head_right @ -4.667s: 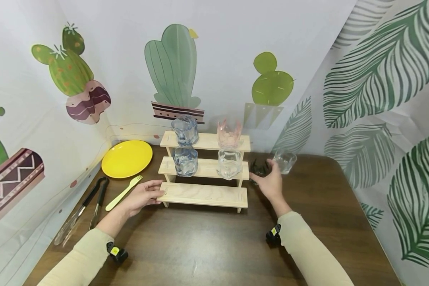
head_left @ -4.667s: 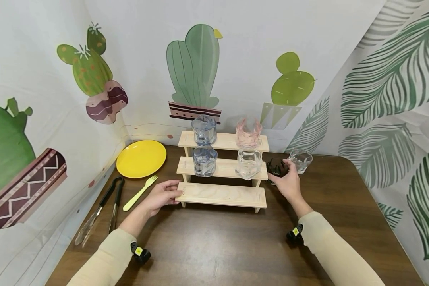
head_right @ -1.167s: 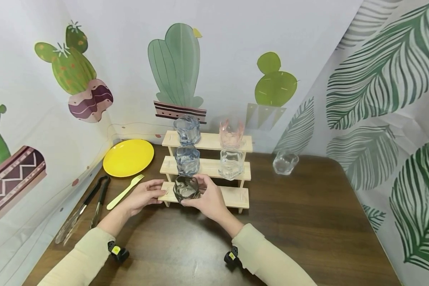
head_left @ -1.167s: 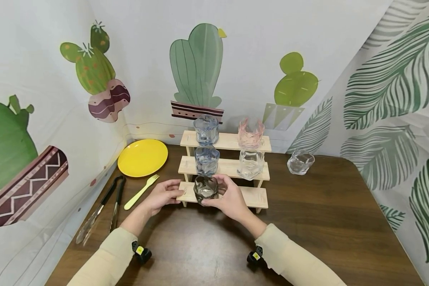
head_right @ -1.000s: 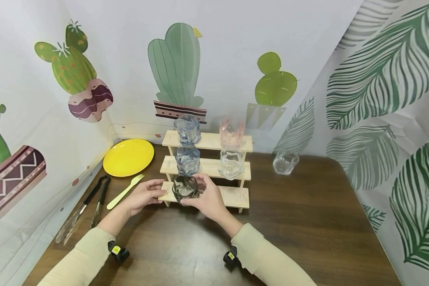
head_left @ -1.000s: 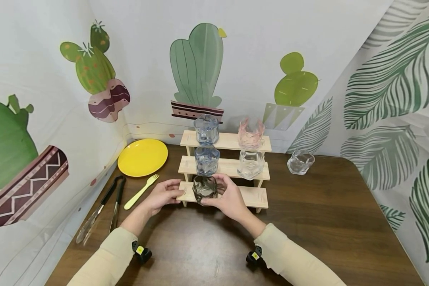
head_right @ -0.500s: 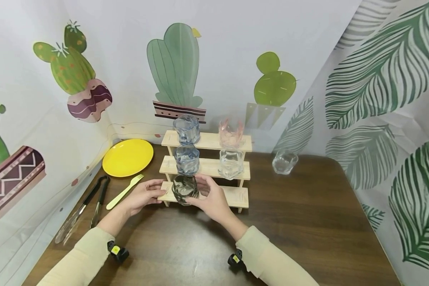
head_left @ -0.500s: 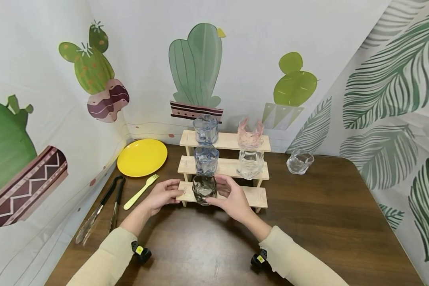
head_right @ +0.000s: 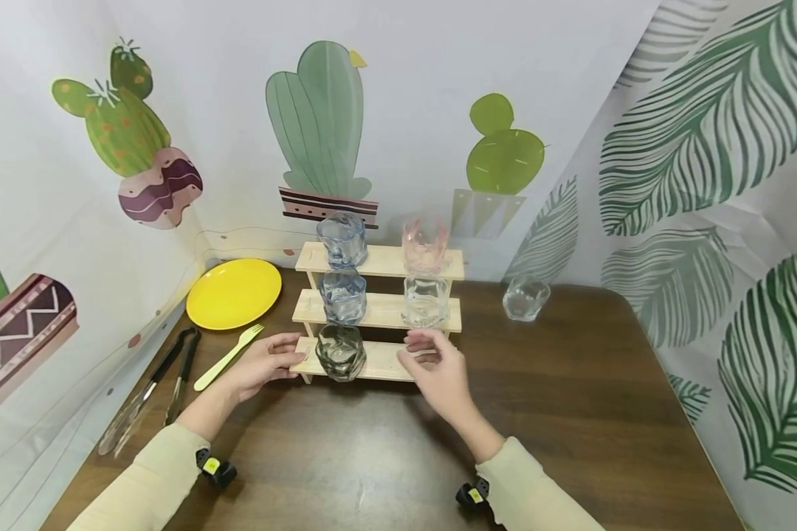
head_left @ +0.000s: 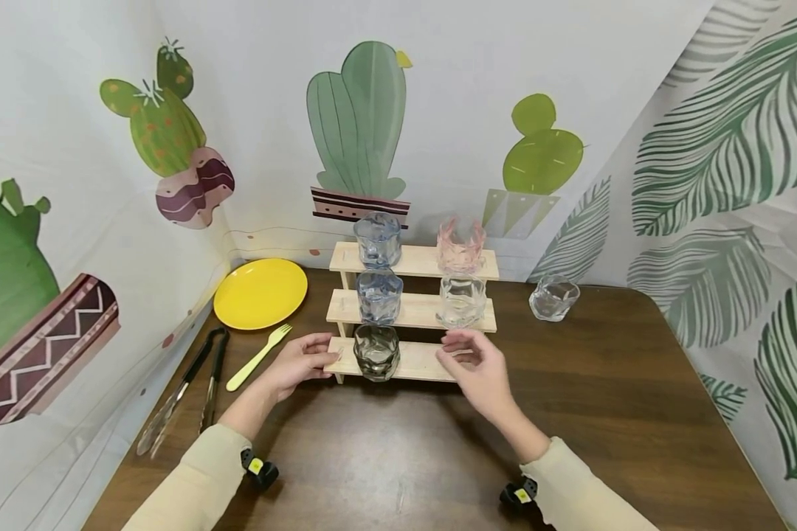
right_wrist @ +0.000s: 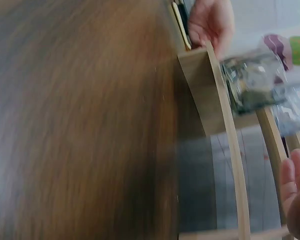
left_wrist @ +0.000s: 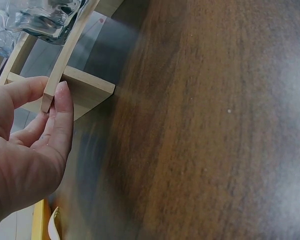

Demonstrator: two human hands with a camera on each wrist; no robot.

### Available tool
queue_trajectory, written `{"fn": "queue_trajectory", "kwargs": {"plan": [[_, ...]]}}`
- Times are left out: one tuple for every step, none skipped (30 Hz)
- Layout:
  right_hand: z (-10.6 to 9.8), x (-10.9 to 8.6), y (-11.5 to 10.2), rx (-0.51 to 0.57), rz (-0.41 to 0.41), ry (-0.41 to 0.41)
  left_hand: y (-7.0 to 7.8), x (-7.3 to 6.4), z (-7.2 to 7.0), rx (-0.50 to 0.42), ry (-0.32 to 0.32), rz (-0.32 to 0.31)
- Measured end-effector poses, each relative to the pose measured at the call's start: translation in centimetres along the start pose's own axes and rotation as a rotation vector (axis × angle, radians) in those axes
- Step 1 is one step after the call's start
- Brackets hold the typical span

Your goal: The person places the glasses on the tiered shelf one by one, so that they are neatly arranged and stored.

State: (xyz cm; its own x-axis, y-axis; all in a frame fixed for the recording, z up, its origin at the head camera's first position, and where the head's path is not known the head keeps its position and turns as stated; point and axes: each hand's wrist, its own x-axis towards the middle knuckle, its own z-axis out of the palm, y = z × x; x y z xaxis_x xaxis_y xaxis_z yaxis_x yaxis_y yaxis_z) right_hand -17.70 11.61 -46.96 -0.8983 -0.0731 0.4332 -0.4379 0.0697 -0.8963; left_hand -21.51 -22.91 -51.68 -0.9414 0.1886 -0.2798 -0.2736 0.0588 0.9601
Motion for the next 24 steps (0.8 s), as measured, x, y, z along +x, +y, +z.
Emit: {"fn": "queue_trajectory", "kwargs": {"plan": [[-0.5,0.0,-0.2,0.0,-0.032,0.029,0.0,0.0,0.0,-0.001,0.0,-0.001],[-1.1,0.0,-0.3,0.001,-0.061,0.059,0.0,0.0,0.0,-0.002,-0.001,-0.001],[-1.7,0.0,-0.2,0.001,-0.09,0.088,-0.1,0.0,0.0,-0.001,-0.002,-0.001],[-2.4,0.1,-0.1,0.002,-0.121,0.114,-0.1,0.0,0.0,0.0,-0.003,-0.001],[-3.0,0.1,0.1,-0.007,-0.144,0.142,-0.1,0.1,0.0,0.0,-0.003,0.0],[-3.7,0.3,0.3,-0.024,-0.162,0.172,-0.1,0.1,0.0,0.0,-0.003,0.001],[-4.4,0.5,0.5,-0.039,-0.165,0.201,-0.2,0.1,-0.1,-0.001,-0.003,0.002],[-5.1,0.6,0.7,-0.06,-0.167,0.234,-0.2,0.1,-0.1,-0.001,-0.003,0.003],[-5.8,0.9,1.0,-0.08,-0.163,0.267,-0.2,0.1,-0.1,-0.001,-0.004,0.004],[-6.4,1.1,1.2,-0.102,-0.155,0.303,-0.2,0.0,-0.1,-0.002,-0.003,0.004],[-7.0,1.4,1.4,-0.125,-0.139,0.339,-0.2,0.0,-0.1,-0.002,-0.002,0.005],[-7.7,1.7,1.7,-0.143,-0.12,0.377,-0.2,0.0,-0.1,-0.002,-0.001,0.005],[-8.3,2.0,1.9,-0.166,-0.1,0.415,-0.2,0.0,-0.2,-0.001,0.0,0.006],[-8.8,2.3,2.1,-0.196,-0.078,0.456,-0.2,0.0,-0.2,-0.001,0.002,0.005],[-9.4,2.6,2.4,-0.224,-0.058,0.494,-0.2,0.0,-0.2,0.0,0.002,0.005],[-9.9,3.0,2.8,-0.252,-0.037,0.529,-0.1,0.0,-0.2,0.0,0.003,0.005],[-10.6,3.4,3.7,-0.281,-0.016,0.559,-0.1,0.0,-0.2,0.0,0.003,0.005],[-11.4,3.8,4.6,-0.315,0.018,0.588,-0.1,-0.1,-0.1,0.0,0.003,0.005],[-12.1,4.2,5.5,-0.347,0.045,0.612,-0.1,-0.1,-0.1,-0.002,0.002,0.005],[-12.8,4.6,6.5,-0.37,0.075,0.631,-0.1,-0.1,-0.1,-0.003,0.001,0.005],[-13.5,5.0,7.4,-0.393,0.104,0.642,-0.1,-0.1,-0.1,-0.004,0.0,0.004],[-14.1,5.3,8.4,-0.413,0.141,0.647,-0.1,-0.1,-0.1,-0.004,-0.002,0.003],[-14.8,5.6,9.3,-0.432,0.178,0.65,-0.1,-0.1,0.0,-0.003,-0.002,0.001],[-15.1,5.8,9.7,-0.446,0.216,0.648,-0.1,-0.1,0.0,-0.003,-0.003,0.001]]}}
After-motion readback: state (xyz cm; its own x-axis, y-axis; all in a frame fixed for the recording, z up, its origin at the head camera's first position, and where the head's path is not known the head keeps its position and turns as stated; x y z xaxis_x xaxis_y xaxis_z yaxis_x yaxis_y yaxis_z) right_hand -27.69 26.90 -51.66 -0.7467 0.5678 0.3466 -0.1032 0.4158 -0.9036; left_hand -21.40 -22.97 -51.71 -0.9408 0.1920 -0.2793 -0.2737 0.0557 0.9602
